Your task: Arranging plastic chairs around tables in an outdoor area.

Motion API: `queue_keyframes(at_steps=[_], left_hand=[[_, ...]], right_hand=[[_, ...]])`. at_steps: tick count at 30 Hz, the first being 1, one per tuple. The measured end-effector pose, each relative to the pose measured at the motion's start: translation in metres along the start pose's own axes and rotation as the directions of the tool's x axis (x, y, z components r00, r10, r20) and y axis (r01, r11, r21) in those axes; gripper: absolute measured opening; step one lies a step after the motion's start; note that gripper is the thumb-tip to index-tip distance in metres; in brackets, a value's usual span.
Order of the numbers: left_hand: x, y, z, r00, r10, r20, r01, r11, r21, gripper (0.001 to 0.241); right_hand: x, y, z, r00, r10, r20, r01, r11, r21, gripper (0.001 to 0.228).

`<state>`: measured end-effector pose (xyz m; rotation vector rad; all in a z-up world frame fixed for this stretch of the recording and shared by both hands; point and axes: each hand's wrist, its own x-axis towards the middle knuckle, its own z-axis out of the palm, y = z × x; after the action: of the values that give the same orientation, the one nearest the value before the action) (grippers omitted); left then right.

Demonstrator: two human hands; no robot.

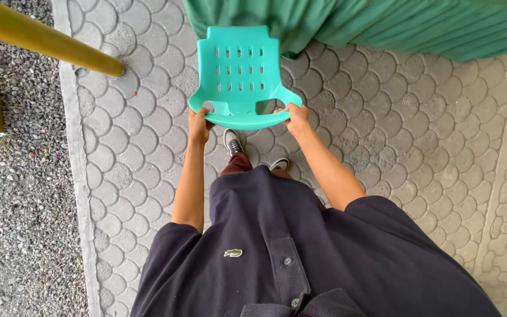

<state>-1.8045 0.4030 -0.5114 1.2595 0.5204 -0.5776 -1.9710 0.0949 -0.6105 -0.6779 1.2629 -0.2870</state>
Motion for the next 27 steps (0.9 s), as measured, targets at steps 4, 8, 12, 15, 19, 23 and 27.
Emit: queue_keyframes(at_steps=[4,8,12,15,19,23,27], left_hand=[[0.033,-0.037,-0.043,0.982,0.059,-0.181,-0.039,0.993,0.115,0.044],[0.034,-0.060,-0.049,0.969,0.055,-0.240,-0.013,0.985,0.171,0.039],[0.056,-0.063,-0.039,0.902,0.361,-0.236,-0.147,0.772,0.619,0.033],[0.088,-0.061,-0.052,0.913,0.232,-0.335,-0.085,0.912,0.402,0.026],[0.087,-0.049,-0.060,0.918,0.252,-0.306,-0.107,0.900,0.422,0.022],[0.053,-0.043,-0.086,0.920,0.296,-0.258,-0.073,0.775,0.628,0.030],[-0.004,-0.034,-0.072,0.890,0.378,-0.256,-0.059,0.650,0.758,0.037]], right_hand=[[0.036,0.076,0.009,0.995,-0.023,-0.096,0.010,0.991,-0.130,0.058],[-0.031,0.054,0.022,0.978,-0.146,-0.152,0.106,0.964,-0.244,0.051],[0.026,0.069,-0.004,0.983,-0.134,-0.129,0.088,0.947,-0.310,0.051],[0.004,0.058,0.021,0.977,-0.184,-0.111,0.138,0.933,-0.333,0.046],[-0.038,0.044,0.042,0.948,-0.279,-0.151,0.225,0.928,-0.298,0.028],[-0.022,0.095,0.017,0.933,-0.304,-0.194,0.205,0.889,-0.410,0.021],[-0.034,0.106,-0.002,0.921,-0.336,-0.196,0.199,0.839,-0.506,0.032]])
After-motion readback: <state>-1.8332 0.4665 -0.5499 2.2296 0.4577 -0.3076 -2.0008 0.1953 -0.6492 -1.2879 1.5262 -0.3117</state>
